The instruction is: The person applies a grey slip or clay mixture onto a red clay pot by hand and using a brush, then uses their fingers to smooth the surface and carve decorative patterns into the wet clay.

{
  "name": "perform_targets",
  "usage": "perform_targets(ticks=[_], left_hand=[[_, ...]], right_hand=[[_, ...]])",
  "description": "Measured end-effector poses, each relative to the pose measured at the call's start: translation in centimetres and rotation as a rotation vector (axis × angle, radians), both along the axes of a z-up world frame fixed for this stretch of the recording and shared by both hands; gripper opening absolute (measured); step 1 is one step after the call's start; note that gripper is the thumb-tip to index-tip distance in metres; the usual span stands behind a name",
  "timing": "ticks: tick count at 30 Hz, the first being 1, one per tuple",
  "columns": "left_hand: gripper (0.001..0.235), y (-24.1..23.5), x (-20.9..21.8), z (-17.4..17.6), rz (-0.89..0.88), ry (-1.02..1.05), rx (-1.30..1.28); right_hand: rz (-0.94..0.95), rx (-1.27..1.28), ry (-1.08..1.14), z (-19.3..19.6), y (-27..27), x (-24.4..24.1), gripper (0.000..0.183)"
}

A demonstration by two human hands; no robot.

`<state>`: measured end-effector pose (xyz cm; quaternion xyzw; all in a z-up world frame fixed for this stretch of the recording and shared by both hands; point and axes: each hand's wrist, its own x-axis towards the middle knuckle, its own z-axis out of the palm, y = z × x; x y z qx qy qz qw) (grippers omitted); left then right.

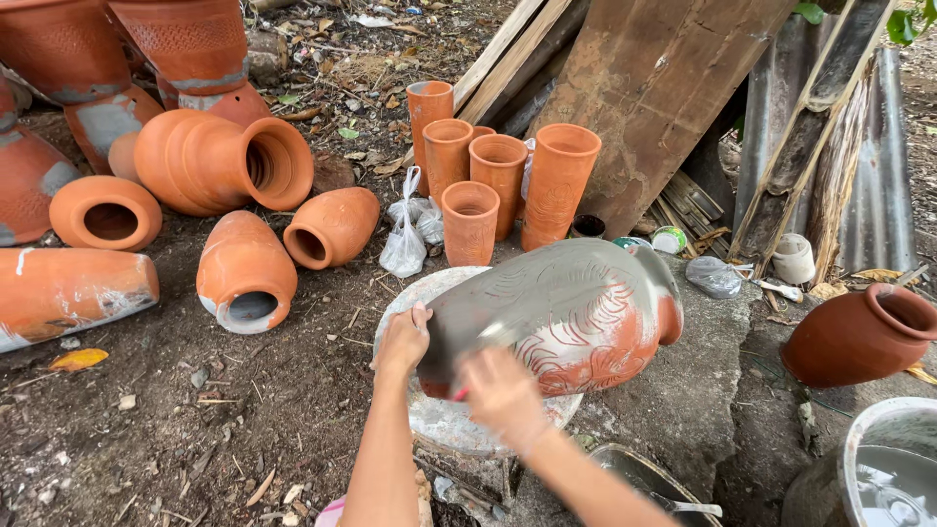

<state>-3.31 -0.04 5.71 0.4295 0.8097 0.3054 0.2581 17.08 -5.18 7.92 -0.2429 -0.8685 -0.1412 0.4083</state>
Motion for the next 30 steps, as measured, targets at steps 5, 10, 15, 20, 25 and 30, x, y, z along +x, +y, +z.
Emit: perform_targets(ticks=[5, 10, 15, 20, 25, 30], left_hand=[[0.041, -0.5, 0.5, 0.7, -0.008, 0.057, 0.007], [0.037, -1.1, 1.7, 0.2, 0.017, 0.037, 0.078], [0.037, -0.9, 1.6, 0.1, 0.015, 0.052, 0.044], [0.035, -1.2, 1.8, 0.6, 0.018, 0.088, 0.049], [0.035, -1.9, 1.8, 0.9, 0.023, 0.068, 0.04], [0.035, -1.8, 1.6, 0.3, 0.018, 0.053, 0.097]], right_hand=[[0.092, -0.536, 0.474, -1.2, -2.4, -0.6, 0.016], [-0.083, -0.577, 0.904, 3.0, 3.5, 12.1, 0.021], [-0.285, 0.064, 0.537, 2.3, 3.4, 15.0, 0.012], [0.213, -0.159, 0.069, -5.8, -3.9, 5.7, 0.058], [0.315, -0.604, 0.678, -7.7, -1.2, 6.6, 0.032], [-0.265, -0.043, 0.707, -1.5, 3.5, 17.4, 0.021]])
